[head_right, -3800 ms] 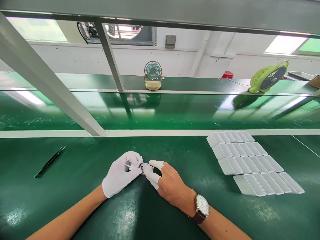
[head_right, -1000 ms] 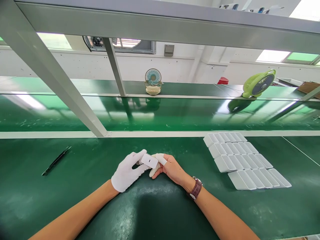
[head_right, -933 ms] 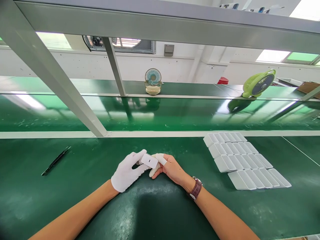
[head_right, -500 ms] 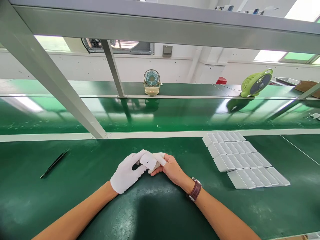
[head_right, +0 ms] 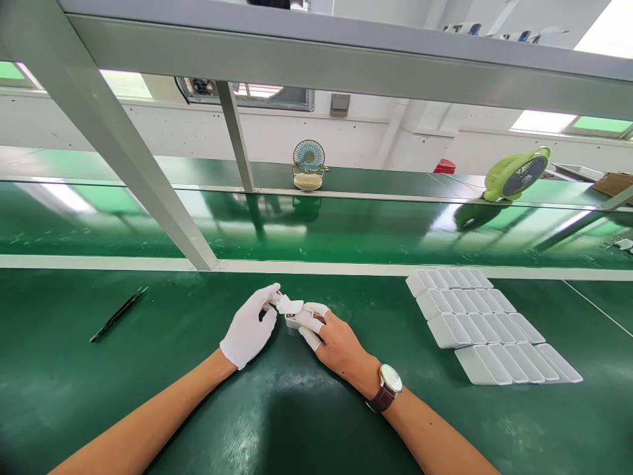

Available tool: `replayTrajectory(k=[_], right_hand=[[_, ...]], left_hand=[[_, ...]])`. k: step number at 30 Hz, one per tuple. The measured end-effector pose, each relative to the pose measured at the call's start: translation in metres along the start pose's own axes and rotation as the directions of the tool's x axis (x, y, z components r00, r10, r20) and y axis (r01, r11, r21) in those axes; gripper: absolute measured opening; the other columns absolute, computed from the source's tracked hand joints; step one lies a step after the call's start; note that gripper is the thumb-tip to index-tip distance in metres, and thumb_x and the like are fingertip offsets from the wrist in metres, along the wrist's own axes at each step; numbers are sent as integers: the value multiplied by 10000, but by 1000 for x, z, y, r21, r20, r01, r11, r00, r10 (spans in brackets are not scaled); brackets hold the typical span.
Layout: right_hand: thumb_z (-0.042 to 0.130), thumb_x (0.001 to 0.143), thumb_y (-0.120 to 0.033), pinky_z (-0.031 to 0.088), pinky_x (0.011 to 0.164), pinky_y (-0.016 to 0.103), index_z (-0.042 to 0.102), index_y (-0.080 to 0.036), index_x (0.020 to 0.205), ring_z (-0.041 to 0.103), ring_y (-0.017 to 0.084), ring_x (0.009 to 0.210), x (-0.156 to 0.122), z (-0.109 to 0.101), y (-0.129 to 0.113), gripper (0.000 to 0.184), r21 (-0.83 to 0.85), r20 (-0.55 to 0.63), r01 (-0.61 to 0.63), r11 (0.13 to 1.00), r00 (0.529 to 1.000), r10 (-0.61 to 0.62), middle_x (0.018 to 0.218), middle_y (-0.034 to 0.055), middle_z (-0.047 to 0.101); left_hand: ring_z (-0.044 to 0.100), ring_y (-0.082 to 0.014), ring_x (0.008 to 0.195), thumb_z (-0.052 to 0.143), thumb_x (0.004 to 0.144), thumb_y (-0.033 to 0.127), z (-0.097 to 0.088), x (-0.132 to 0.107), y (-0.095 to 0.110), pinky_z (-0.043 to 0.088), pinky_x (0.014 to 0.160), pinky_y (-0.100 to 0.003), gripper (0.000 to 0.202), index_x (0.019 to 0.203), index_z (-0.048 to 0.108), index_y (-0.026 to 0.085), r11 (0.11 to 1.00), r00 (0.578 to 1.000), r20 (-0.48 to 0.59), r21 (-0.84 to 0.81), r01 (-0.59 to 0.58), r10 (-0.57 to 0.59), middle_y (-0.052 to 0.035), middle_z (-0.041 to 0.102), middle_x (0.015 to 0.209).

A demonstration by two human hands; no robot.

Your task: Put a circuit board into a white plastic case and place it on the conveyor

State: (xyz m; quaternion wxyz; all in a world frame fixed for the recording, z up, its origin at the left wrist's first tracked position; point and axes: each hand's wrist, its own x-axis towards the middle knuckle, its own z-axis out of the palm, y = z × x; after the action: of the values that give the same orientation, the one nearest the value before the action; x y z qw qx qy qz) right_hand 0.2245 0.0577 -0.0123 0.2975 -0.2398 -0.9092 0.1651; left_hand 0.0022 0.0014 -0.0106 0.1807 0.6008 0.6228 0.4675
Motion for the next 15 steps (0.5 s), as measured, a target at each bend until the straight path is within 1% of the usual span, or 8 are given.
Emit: replayTrajectory(k=[3,6,7,8,9,12,13,15], right_hand=[[572,977,-164,621,892,372,626,-313,1333,694,225,1075,5,-10,-7,390,27,-103,38,999,994,-35,1301,103,622],[621,946,-141,606,895,338,617,-338,1331,684,212,1087,6,-21,-14,432,55,-283,45,997,959,-28,1280,83,617],[629,939,-140,604,892,338,613,-343,1334,681,214,1090,5,-23,-15,444,51,-300,42,998,954,-25,1285,83,613],[627,939,-144,604,883,341,610,-342,1338,682,218,1082,4,-24,-16,446,37,-279,37,999,960,-25,1283,86,613],[616,945,-152,608,864,345,609,-334,1343,687,222,1058,3,-23,-15,438,14,-216,35,999,976,-31,1273,93,619],[559,975,-187,617,791,368,611,-296,1353,700,229,944,-1,-16,-10,397,-78,45,40,996,998,-36,1209,114,648],[543,982,-193,616,777,373,610,-288,1355,698,228,922,-2,-13,-9,391,-93,81,38,995,996,-30,1194,116,653],[524,991,-198,614,779,380,608,-285,1359,692,228,923,-4,-9,-6,387,-85,80,23,996,997,-16,1200,116,652]], left_hand=[[667,-158,972,465,862,31,1,-1,0,566,937,-354,515,1340,561,196,1000,1000,-20,3,-3,3,-60,705,1162],[669,-152,960,454,861,26,1,-2,-2,572,913,-344,522,1343,552,198,999,1000,-27,-39,6,-7,-53,705,1112],[670,-151,961,451,861,25,1,-2,-2,572,910,-343,524,1346,549,199,998,1000,-26,-54,10,-11,-51,704,1097],[672,-151,966,451,861,26,1,-2,-1,572,910,-343,528,1350,545,201,998,1000,-24,-67,17,-19,-50,702,1095],[673,-150,965,451,859,26,1,-1,-1,572,909,-342,531,1351,545,203,997,999,-23,-75,26,-28,-50,700,1099],[679,-147,946,452,848,21,1,1,1,572,909,-344,534,1339,556,204,995,998,-21,-84,62,-64,-50,702,1111],[680,-147,946,450,846,19,1,1,1,570,915,-348,531,1331,562,204,994,997,-19,-85,69,-71,-50,704,1110],[681,-150,959,446,846,20,1,2,0,564,936,-357,520,1315,573,205,994,997,-10,-86,74,-75,-47,707,1102]])
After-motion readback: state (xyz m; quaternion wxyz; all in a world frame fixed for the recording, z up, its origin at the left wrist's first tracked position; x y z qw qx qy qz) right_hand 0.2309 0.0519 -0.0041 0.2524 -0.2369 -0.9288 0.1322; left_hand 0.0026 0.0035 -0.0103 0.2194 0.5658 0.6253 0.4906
